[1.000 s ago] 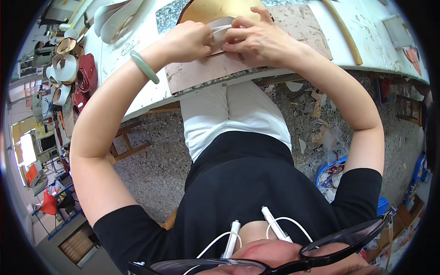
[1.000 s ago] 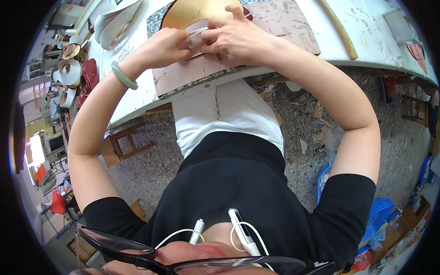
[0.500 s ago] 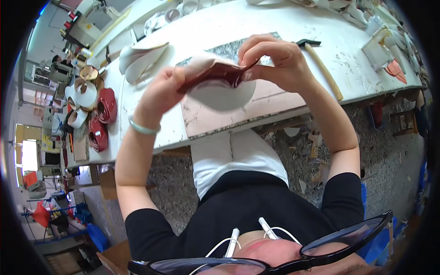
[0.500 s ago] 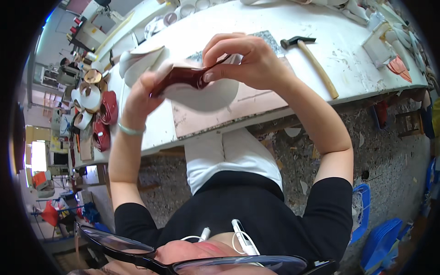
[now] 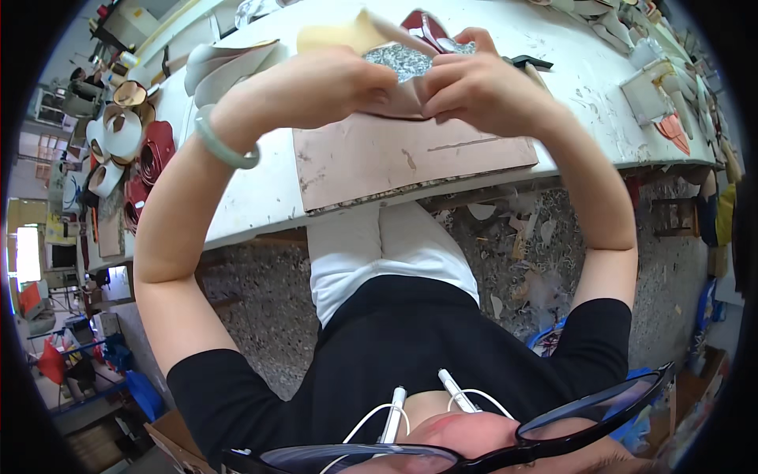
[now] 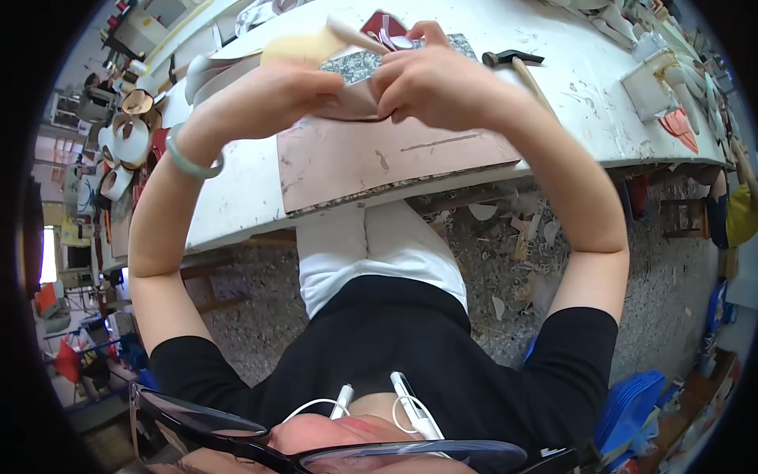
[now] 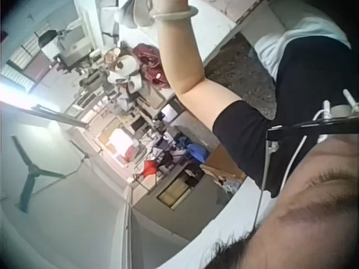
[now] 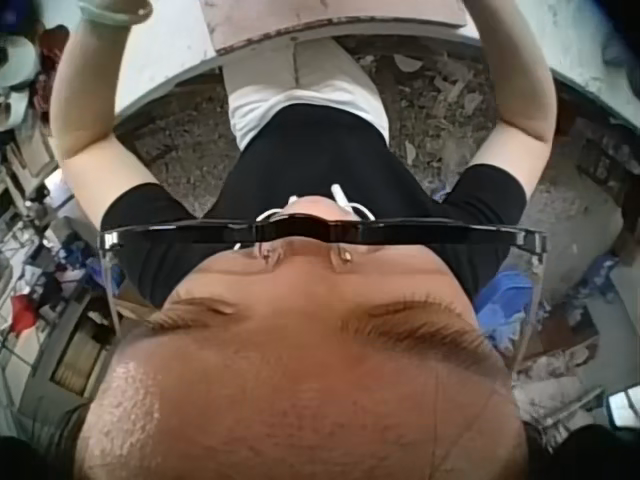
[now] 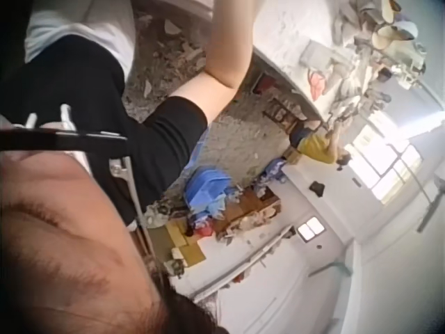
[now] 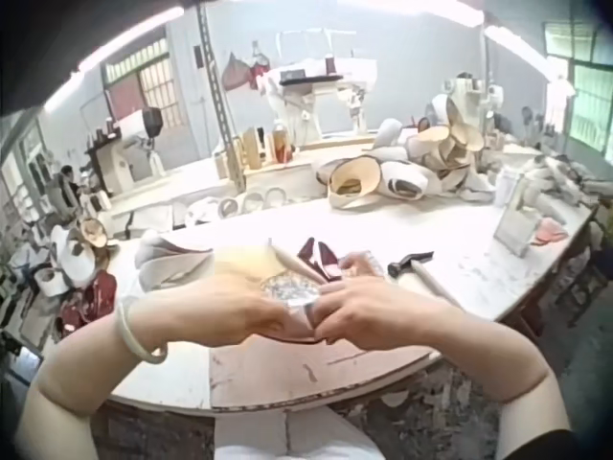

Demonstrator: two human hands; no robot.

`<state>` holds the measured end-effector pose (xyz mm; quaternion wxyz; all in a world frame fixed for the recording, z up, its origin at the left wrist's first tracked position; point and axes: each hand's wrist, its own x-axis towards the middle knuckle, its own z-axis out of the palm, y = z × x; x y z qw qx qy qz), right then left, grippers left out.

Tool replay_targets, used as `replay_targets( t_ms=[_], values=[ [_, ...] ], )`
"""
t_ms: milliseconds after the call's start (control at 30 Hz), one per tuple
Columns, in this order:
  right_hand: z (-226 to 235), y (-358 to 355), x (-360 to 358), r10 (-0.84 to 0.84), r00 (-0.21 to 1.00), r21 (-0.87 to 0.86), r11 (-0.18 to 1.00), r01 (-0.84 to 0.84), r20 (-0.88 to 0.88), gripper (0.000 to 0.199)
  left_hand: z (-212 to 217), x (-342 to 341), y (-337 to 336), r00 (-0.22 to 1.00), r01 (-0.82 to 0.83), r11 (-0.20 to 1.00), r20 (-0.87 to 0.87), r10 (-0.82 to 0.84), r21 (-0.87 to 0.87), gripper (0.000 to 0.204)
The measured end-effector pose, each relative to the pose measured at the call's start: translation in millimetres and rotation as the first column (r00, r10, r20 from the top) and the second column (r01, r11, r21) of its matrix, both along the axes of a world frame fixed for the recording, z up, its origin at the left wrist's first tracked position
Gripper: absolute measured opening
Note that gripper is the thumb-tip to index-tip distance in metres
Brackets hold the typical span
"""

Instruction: The person assembles shoe heel counters by fitting and pressing the lining into each upper piece by hand, then tapping the internal seams with a hammer.

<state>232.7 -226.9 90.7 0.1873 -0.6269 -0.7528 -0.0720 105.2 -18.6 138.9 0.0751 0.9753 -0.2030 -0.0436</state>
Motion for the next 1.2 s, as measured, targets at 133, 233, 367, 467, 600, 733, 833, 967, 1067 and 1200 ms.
replay_targets(
  t_ms=[133,233,367,467,600,733,833,967,1067,1200],
  values=[
    [-96.6,10.8,-19.7,-0.232,0.877,0.129,0.972,0.196,0.421,0.012,-78.1,7.3,3.1,0.994,0.081,0.956,0.052,-0.099,0.282,0.006],
    [-119.4,2.3,-28.8,-0.251,0.870,0.172,0.966,0.195,0.424,0.014,-107.6,1.8,-11.5,0.999,-0.006,0.969,0.041,-0.004,0.249,0.009],
    [-118.7,-4.6,-31.0,-0.264,0.879,0.099,0.965,0.245,0.397,0.020,-120.0,7.3,-3.8,0.962,-0.223,0.975,0.169,0.217,0.021,0.013],
    [-118.2,-8.8,-28.9,-0.252,0.896,0.069,0.967,0.244,0.366,0.023,-120.0,10.4,-2.9,0.948,-0.302,0.943,0.062,0.312,-0.140,0.015],
    [-112.6,-6.3,-23.2,-0.236,0.937,0.031,0.971,0.236,0.258,0.028,-122.7,6.4,-7.3,0.951,-0.293,0.956,0.104,0.292,-0.011,0.015],
    [-110.3,5.6,-28.1,-0.273,0.934,0.005,0.960,0.279,0.228,0.025,-126.9,3.1,-7.7,0.936,-0.212,0.977,0.289,0.202,0.005,0.018],
    [-108.4,6.8,-33.1,-0.257,0.922,-0.023,0.961,0.276,0.288,0.023,-111.7,3.5,-3.6,0.925,-0.379,0.924,-0.003,0.380,-0.048,0.021],
    [-100.7,14.7,-31.3,-0.248,0.924,-0.098,0.953,0.286,0.290,0.029,-117.3,0.2,-0.3,0.895,-0.446,0.893,0.004,0.447,-0.054,0.024],
    [-103.8,22.2,-40.3,-0.273,0.927,-0.108,0.945,0.308,0.257,0.031,-124.5,-3.7,-1.5,0.919,-0.295,0.947,0.309,0.245,0.126,0.023],
    [-115.0,21.6,-38.0,-0.296,0.936,-0.056,0.949,0.311,0.189,0.034,-107.2,-4.0,8.8,0.879,-0.472,0.878,-0.025,0.475,0.083,0.021]
  ],
)
